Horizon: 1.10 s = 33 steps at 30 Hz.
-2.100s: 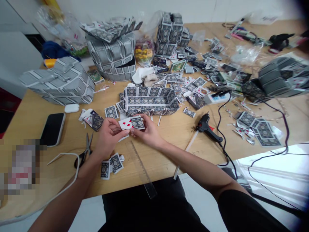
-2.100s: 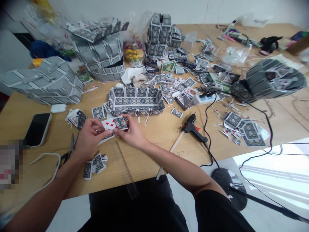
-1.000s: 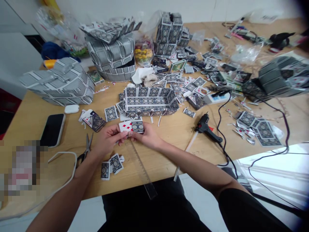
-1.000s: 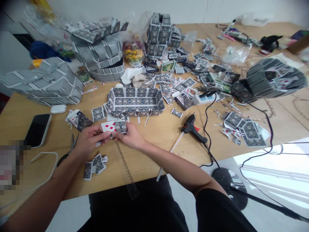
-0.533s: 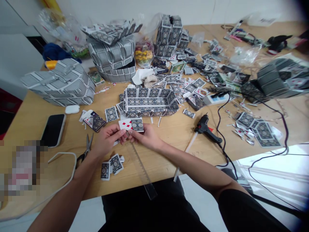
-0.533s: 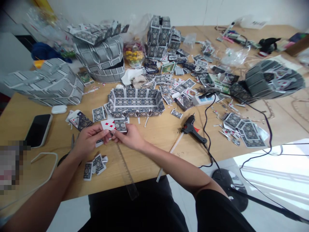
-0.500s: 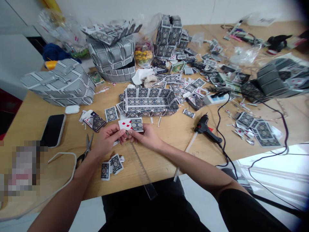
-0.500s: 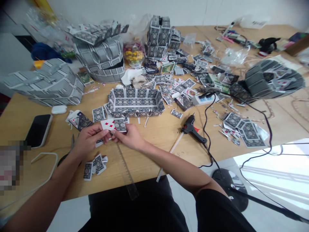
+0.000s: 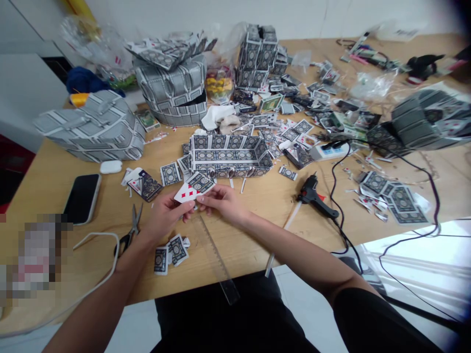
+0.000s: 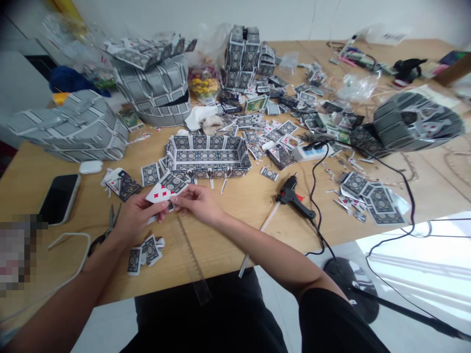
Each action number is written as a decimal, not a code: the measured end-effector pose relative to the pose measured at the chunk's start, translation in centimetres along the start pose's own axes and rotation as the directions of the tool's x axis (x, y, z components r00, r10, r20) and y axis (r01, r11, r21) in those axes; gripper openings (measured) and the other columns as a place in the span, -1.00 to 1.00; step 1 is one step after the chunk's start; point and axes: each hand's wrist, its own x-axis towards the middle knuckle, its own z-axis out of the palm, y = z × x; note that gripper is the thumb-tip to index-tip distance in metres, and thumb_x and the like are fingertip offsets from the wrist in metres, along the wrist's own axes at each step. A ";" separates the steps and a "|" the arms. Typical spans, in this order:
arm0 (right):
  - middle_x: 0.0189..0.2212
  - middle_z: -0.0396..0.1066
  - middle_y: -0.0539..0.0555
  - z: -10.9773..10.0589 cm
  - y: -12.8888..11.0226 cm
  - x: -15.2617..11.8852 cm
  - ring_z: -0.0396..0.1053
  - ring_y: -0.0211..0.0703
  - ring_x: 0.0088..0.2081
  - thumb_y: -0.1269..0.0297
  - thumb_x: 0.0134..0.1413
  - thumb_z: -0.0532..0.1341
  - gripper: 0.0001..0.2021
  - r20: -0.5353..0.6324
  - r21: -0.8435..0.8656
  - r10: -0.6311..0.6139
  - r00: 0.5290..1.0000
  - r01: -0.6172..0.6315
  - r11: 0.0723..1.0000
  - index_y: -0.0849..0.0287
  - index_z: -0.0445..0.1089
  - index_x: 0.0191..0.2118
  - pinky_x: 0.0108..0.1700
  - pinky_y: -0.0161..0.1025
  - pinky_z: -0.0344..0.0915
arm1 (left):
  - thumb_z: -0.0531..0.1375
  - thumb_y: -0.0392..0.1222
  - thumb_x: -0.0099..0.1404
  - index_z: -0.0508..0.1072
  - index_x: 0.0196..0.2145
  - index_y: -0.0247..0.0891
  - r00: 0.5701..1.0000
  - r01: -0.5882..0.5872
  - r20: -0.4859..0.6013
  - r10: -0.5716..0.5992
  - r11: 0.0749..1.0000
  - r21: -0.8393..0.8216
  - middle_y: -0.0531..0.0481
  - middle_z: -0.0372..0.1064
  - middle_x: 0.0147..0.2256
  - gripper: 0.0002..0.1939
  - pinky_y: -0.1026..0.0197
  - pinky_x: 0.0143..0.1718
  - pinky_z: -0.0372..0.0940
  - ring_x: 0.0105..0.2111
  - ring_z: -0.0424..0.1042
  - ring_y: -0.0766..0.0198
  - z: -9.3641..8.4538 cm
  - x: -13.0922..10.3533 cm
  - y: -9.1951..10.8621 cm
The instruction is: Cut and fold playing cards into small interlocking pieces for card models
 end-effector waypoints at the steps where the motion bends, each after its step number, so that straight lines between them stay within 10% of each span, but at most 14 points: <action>1: -0.45 0.58 0.02 0.0 0.0 0.0 0.47 -0.25 -0.46 -0.06 -0.10 0.61 -0.54 0.001 0.005 0.006 1.000 -0.006 1.000 0.20 0.52 -0.32 -0.43 -0.31 0.38 | 0.44 -0.05 0.15 0.56 -0.40 -0.26 1.000 0.000 0.002 0.000 1.000 -0.002 0.04 0.51 -0.54 -0.76 0.28 -0.57 0.34 -0.62 0.41 0.31 0.0 0.0 0.0; 23: -0.51 0.53 -0.01 -0.5 -0.5 0.6 0.39 -0.30 -0.54 -0.11 -0.14 0.59 -0.51 -0.128 0.053 0.027 0.991 -0.021 0.998 0.19 0.48 -0.39 -0.52 -0.35 0.20 | 0.35 -0.02 0.33 0.31 -0.68 -0.20 0.985 -0.150 -0.027 0.168 0.934 0.326 0.12 0.22 -0.72 -0.50 0.29 -0.60 0.06 -0.68 0.16 0.39 0.2 -1.6 1.3; 26: -0.43 0.56 -0.01 -0.7 -0.6 0.9 0.43 -0.31 -0.51 -0.08 -0.19 0.61 -0.50 -0.170 0.111 0.054 0.984 -0.035 0.993 0.18 0.42 -0.40 -0.52 -0.37 0.21 | 0.20 -0.09 0.45 0.34 -0.59 -0.15 0.919 -0.384 0.140 0.369 0.756 0.530 0.11 0.29 -0.67 -0.58 0.22 -0.58 0.15 -0.66 0.29 0.32 1.6 -4.6 3.6; 30: -0.47 0.55 0.00 -0.5 -0.9 0.9 0.43 -0.28 -0.51 -0.03 -0.19 0.62 -0.52 -0.167 0.070 0.064 0.984 -0.052 0.996 0.18 0.42 -0.43 -0.50 -0.35 0.26 | 0.25 -0.15 0.40 0.58 -0.21 0.12 0.759 -0.618 0.535 0.371 0.668 0.414 0.04 0.55 -0.42 -0.87 0.07 -0.46 0.45 -0.46 0.53 0.13 4.1 -10.5 5.3; 33: -0.49 0.54 -0.02 -0.2 -1.3 0.8 0.37 -0.30 -0.53 -0.04 -0.19 0.63 -0.51 -0.164 0.049 0.096 0.982 -0.089 0.995 0.17 0.40 -0.45 -0.53 -0.37 0.19 | 0.30 -0.04 0.45 0.58 -0.04 0.32 0.645 -0.719 0.639 0.420 0.617 0.320 -0.04 0.59 -0.20 -0.80 0.08 -0.33 0.53 -0.21 0.57 0.07 5.7 -13.9 4.9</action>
